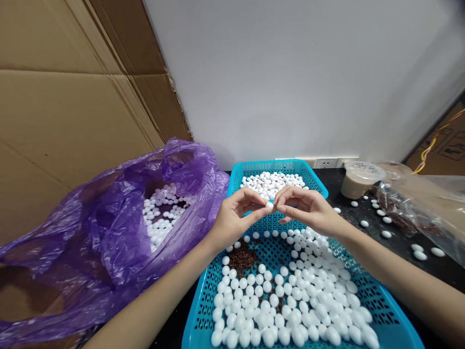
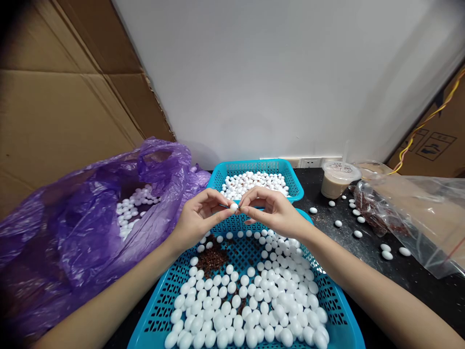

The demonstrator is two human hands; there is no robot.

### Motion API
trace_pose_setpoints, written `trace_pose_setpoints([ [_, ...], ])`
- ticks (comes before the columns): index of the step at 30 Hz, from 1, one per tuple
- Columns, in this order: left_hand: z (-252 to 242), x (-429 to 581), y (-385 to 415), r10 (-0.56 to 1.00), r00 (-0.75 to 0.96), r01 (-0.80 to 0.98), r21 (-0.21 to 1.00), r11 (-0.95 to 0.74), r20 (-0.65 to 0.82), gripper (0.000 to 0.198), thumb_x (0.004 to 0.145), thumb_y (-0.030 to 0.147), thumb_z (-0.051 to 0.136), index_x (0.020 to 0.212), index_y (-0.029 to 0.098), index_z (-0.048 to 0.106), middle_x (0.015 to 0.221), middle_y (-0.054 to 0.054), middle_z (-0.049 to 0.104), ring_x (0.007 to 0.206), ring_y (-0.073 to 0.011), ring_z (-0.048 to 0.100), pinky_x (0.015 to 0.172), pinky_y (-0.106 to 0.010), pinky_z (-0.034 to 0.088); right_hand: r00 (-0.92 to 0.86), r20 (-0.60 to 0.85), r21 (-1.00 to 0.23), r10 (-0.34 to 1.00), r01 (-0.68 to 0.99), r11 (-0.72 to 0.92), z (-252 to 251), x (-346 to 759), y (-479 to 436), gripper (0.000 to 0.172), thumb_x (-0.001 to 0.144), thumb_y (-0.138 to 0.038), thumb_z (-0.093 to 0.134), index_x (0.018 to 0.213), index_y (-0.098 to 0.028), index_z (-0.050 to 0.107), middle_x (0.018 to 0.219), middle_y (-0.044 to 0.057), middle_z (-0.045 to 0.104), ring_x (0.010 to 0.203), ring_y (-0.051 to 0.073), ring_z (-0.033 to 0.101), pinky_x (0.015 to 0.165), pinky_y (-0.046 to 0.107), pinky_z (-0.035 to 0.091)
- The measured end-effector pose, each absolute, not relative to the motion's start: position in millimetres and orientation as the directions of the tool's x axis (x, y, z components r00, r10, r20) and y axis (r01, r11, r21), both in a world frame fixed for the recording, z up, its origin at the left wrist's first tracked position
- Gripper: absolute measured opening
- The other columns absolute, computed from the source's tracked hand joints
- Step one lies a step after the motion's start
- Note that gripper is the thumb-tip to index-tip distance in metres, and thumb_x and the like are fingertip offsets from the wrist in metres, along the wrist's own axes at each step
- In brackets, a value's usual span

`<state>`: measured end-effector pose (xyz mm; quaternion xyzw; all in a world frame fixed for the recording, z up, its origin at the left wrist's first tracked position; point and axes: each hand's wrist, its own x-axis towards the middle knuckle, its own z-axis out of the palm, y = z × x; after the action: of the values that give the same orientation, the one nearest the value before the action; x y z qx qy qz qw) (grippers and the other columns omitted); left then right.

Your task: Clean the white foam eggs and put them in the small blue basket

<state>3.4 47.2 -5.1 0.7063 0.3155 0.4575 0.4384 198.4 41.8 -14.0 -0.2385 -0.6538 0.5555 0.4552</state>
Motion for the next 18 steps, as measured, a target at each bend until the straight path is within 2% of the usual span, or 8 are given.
trace_pose_setpoints([
  [18,-6.0,3.9,47.4,0.847,0.386,0.065,0.906,-0.418,0.364,0.017,0.072,0.022,0.068,0.075,0.017,0.052,0.075,0.0,0.06,0.079,-0.0137,0.063,0.077,-0.028,0.055,-0.472,0.32,-0.947,0.822,-0.163,0.276,-15.0,197.2,41.1,0.01,0.08,-0.025,0.062,0.083,-0.017,0.058,0.094,0.005,0.054,0.084,0.014,0.059,0.069,0.027,0.057],
])
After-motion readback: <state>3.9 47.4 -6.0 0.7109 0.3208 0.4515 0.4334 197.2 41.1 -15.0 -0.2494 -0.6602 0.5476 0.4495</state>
